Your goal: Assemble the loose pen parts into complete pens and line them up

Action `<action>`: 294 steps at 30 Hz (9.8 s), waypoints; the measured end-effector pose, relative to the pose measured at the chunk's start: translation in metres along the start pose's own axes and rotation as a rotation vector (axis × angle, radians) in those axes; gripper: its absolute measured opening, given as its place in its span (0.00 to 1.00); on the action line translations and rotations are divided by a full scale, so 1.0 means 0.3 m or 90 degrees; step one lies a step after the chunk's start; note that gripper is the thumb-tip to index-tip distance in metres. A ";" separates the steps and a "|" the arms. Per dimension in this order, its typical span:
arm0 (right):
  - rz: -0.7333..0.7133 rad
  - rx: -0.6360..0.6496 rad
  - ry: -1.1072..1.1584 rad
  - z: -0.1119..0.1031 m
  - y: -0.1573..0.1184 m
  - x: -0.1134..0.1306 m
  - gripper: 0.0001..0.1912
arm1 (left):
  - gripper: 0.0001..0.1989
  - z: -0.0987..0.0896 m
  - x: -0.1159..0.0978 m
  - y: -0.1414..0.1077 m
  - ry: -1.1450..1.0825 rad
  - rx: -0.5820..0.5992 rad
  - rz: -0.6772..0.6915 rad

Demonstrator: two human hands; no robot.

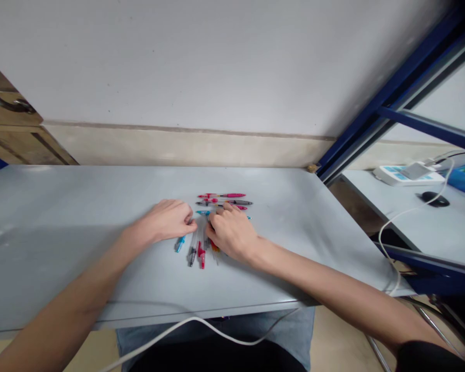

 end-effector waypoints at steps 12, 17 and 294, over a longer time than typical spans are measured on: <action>0.012 0.011 -0.033 -0.009 0.013 0.011 0.13 | 0.13 -0.001 0.000 -0.010 -0.034 0.020 -0.005; 0.023 0.003 -0.030 -0.005 0.026 0.012 0.15 | 0.13 -0.001 -0.002 -0.008 -0.012 0.013 -0.011; 0.068 -0.168 0.834 -0.026 -0.057 -0.258 0.18 | 0.12 -0.046 -0.104 -0.048 -0.110 -0.356 0.120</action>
Point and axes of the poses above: each hand's wrist, its own y-axis towards the middle knuckle, its own z-axis out of the palm, x = y × z, the point moved 8 cm from there along y, towards the middle knuckle, and after that the axes turned 6 degrees about y, right-handed, at the moved point
